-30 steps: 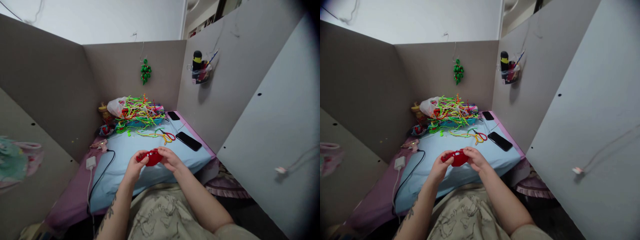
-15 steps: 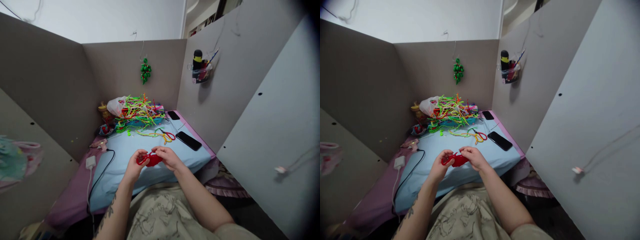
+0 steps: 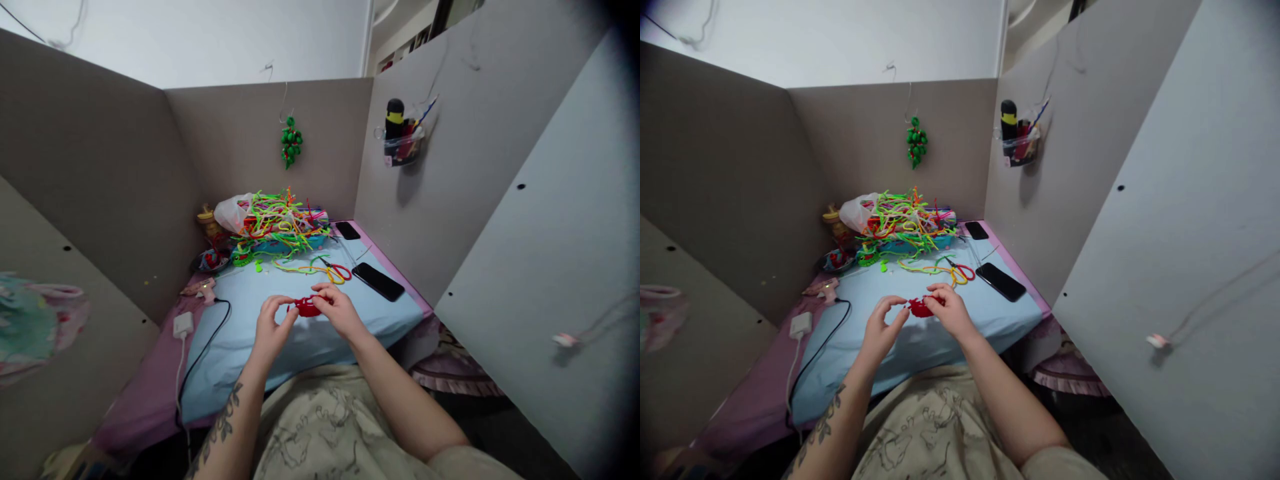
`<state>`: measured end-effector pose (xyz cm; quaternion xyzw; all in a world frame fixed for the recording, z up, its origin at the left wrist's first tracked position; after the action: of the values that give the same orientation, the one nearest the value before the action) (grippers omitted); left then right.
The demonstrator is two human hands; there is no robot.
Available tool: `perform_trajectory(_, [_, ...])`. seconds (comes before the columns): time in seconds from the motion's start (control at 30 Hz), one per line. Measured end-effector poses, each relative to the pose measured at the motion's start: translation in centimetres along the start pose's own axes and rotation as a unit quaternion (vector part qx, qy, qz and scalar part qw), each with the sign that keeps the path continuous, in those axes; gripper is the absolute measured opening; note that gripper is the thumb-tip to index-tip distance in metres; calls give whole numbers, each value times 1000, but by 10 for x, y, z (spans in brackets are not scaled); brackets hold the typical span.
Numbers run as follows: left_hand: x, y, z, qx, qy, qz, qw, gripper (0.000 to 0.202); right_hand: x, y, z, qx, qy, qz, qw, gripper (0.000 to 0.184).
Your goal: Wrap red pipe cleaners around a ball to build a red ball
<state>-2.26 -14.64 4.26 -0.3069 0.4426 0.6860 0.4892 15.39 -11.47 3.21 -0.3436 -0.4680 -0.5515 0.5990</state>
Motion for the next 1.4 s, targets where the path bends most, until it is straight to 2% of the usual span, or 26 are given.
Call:
perform_trajectory(0.1, [-5, -6, 0, 8, -13, 57, 998, 10, 3, -3, -1, 12, 1, -4, 1000, 17])
perform_trajectory(0.43, [0, -7, 1, 13, 7, 52, 999, 9, -1, -3, 0, -8, 7, 9, 1000, 19])
perform_trajectory(0.5, [2, -6, 2, 15, 27, 48, 998, 10, -3, -4, 0, -4, 8, 19, 1000, 18])
perform_trajectory(0.67, [11, -8, 3, 36, 100, -37, 994, 17, -4, -6, -1, 15, 9, 24, 1000, 19])
perform_trajectory(0.77, [12, -9, 4, 52, 110, -40, 992, 19, -4, -5, -1, 21, 6, 26, 999, 19])
perform_trajectory(0.93, [3, -10, 3, 69, 76, -9, 995, 16, -5, -4, 0, 15, 10, 28, 999, 19])
perform_trajectory(1.23, [-7, -7, 0, 18, -35, 115, 993, 15, -1, -9, -2, -43, 39, -17, 998, 15])
perform_trajectory(1.4, [-6, -3, -2, 15, -65, 174, 982, 16, 1, -9, -1, 19, 37, -5, 999, 16])
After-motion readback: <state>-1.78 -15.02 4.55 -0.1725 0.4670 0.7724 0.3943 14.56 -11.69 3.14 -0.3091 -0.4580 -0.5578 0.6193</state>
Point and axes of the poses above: each hand's wrist, its own z-axis towards the middle knuckle, its own y-axis out of the back of the hand, x = y × z, the point moved 4 cm from there along z, towards the middle knuckle, and after that the axes turned 5 degrees about x, right-handed, at the moved point
